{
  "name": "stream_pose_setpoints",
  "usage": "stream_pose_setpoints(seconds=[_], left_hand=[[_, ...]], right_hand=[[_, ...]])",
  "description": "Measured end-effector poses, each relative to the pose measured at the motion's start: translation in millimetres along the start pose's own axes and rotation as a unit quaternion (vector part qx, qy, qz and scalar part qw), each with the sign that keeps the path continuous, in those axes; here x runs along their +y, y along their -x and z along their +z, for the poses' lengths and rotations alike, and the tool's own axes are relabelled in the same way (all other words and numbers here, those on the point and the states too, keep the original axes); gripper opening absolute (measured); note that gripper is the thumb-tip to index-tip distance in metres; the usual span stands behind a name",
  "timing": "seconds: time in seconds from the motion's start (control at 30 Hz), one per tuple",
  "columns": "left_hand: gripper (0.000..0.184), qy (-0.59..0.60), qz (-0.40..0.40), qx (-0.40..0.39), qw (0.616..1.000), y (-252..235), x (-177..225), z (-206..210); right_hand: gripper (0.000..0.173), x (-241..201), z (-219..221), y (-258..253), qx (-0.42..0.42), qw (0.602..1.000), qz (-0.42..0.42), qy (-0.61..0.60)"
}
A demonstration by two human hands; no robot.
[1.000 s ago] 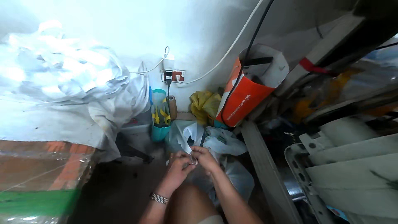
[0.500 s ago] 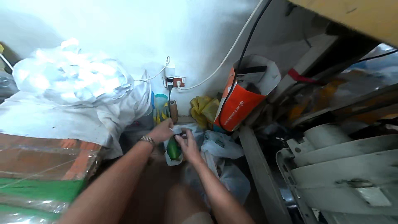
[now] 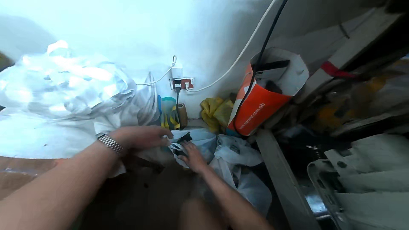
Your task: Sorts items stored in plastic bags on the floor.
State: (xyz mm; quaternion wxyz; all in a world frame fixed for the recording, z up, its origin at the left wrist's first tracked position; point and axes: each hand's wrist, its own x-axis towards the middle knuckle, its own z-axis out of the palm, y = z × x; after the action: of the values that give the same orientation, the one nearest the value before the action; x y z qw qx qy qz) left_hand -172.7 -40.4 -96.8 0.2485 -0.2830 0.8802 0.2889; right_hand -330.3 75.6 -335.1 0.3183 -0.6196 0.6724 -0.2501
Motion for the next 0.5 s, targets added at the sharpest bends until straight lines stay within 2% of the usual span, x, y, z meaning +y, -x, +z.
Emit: stream_pose_setpoints(seconds=[0.07,0.17,0.23,0.3,0.37,0.43,0.5], left_hand=[[0.043,-0.028,-0.021,-0.006,0.999,1.2,5.8,-0.5],[0.05,-0.067,-0.039,-0.037,0.996,1.4,8.5,-2.4],[0.053,-0.071,-0.033,-0.054,0.995,0.9,7.2,-4.2],[0.053,-0.062,-0.037,-0.061,0.996,0.2,6.3,-5.5],[0.052,-0.052,-0.042,-0.062,0.996,-0.3,4.1,-5.7],[0.05,-0.044,-0.05,-0.06,0.996,-0.2,1.6,-5.0],[0.048,-0.045,-0.058,-0.054,0.996,1.0,0.6,-4.2]], right_hand=[[0.059,15.0,5.4,-7.4,-0.088,0.993,0.039,0.062],[0.047,-1.2,-33.2,7.4,-0.259,0.933,0.216,0.122],[0.044,-5.4,-58.4,9.2,-0.297,0.913,0.255,0.116],[0.04,-10.7,-80.7,-1.8,-0.21,0.949,0.218,0.085],[0.033,-16.6,-93.7,-36.0,-0.049,0.984,0.158,0.063],[0.036,-25.0,-98.2,-84.2,0.075,0.988,0.126,0.046],[0.045,-19.8,-90.7,-135.6,0.12,0.988,0.094,0.032]])
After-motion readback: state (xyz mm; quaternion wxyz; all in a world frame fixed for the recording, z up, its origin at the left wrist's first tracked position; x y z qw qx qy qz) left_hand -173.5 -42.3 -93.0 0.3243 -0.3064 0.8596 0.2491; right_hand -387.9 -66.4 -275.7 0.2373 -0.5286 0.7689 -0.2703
